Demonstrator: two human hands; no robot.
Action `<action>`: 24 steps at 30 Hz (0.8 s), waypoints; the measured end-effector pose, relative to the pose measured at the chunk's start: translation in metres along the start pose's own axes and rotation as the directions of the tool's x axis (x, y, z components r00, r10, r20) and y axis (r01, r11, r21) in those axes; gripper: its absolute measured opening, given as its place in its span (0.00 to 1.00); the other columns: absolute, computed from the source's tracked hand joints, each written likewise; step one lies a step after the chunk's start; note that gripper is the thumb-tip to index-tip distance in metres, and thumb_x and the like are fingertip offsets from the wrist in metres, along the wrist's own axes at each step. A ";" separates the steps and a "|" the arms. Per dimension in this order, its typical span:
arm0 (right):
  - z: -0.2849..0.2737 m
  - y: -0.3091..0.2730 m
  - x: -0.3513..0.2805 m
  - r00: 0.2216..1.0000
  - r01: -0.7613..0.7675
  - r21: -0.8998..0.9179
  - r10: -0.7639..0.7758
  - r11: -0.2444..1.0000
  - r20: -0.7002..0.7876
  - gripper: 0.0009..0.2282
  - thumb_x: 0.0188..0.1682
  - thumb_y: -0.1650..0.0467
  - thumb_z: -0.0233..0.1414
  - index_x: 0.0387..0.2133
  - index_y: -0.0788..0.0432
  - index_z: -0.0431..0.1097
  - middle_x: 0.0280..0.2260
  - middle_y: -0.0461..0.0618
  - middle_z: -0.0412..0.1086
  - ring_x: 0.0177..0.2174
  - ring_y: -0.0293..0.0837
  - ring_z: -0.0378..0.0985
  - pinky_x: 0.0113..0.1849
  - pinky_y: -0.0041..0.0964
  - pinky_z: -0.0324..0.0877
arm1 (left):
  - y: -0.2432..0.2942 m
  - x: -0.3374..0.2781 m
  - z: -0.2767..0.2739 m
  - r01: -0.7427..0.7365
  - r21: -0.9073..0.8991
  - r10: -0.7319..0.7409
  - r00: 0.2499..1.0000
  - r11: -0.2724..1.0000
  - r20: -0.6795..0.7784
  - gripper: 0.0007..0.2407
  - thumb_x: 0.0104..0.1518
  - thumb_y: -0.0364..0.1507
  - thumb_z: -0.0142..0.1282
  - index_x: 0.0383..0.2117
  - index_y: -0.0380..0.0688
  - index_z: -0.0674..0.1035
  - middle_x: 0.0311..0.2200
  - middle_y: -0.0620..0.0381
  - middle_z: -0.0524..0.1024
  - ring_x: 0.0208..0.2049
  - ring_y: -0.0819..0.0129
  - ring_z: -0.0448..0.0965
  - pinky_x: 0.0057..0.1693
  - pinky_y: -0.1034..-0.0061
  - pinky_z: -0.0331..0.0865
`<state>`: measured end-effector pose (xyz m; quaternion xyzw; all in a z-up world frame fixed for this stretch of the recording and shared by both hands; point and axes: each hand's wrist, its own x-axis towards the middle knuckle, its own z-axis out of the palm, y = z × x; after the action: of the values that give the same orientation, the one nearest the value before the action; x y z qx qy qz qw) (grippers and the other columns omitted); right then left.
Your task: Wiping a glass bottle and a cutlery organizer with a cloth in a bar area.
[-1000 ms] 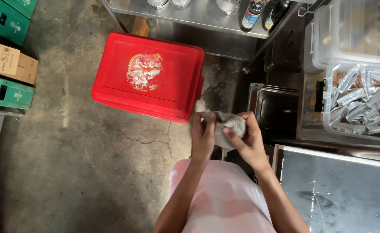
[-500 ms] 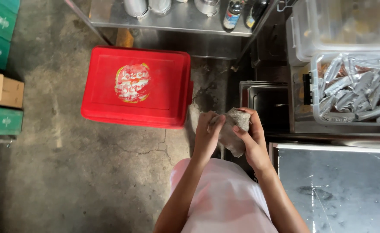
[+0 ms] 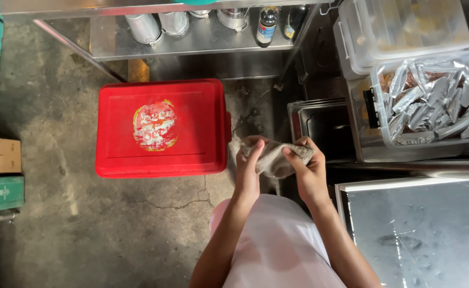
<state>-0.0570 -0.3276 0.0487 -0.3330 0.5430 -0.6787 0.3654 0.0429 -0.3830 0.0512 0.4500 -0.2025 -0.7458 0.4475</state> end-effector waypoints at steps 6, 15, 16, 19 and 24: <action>0.005 0.005 0.023 0.991 0.066 0.273 -0.031 0.960 -0.130 0.05 0.53 0.77 0.52 0.33 0.60 0.62 0.41 0.65 0.76 0.45 0.53 0.82 0.47 0.44 0.74 | -0.022 0.026 -0.016 -0.118 0.571 0.015 0.983 0.812 0.181 0.30 0.49 0.48 0.69 0.54 0.41 0.75 0.44 0.42 0.77 0.47 0.53 0.81 0.51 0.64 0.75; -0.007 0.003 0.082 0.988 0.074 -0.128 -0.090 0.989 -0.127 0.04 0.55 0.80 0.48 0.40 0.64 0.67 0.36 0.64 0.75 0.39 0.55 0.84 0.44 0.52 0.77 | -0.001 0.058 0.020 -0.171 0.467 0.113 0.982 0.868 0.148 0.11 0.62 0.32 0.59 0.26 0.45 0.70 0.25 0.66 0.58 0.35 0.74 0.66 0.48 0.77 0.64; -0.016 0.013 0.093 0.988 0.071 -0.129 -0.088 0.989 -0.131 0.04 0.55 0.80 0.48 0.40 0.64 0.67 0.36 0.64 0.75 0.39 0.55 0.84 0.44 0.52 0.77 | -0.007 0.071 0.020 -0.168 0.468 0.109 0.983 0.867 0.149 0.11 0.62 0.32 0.59 0.26 0.45 0.70 0.25 0.66 0.58 0.35 0.74 0.66 0.48 0.77 0.64; -0.037 0.030 0.128 0.982 0.058 -0.323 -0.113 0.945 -0.154 0.04 0.55 0.77 0.52 0.41 0.62 0.69 0.33 0.56 0.68 0.40 0.44 0.73 0.43 0.46 0.70 | -0.015 0.107 0.036 -0.197 0.487 0.102 0.971 0.851 0.215 0.10 0.61 0.33 0.59 0.42 0.42 0.77 0.36 0.51 0.76 0.45 0.66 0.76 0.55 0.65 0.69; -0.053 0.029 0.175 0.986 -0.166 -0.300 0.147 0.939 -0.083 0.14 0.60 0.64 0.51 0.36 0.65 0.74 0.28 0.62 0.73 0.32 0.49 0.76 0.35 0.52 0.68 | -0.005 0.135 0.082 -0.132 0.527 0.082 0.990 0.840 0.118 0.14 0.66 0.39 0.51 0.37 0.39 0.74 0.35 0.55 0.68 0.43 0.66 0.69 0.55 0.65 0.64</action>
<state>-0.1878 -0.4553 0.0199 -0.3211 0.6769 -0.5648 0.3460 -0.0557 -0.5034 0.0233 0.5101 -0.4465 -0.6538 0.3361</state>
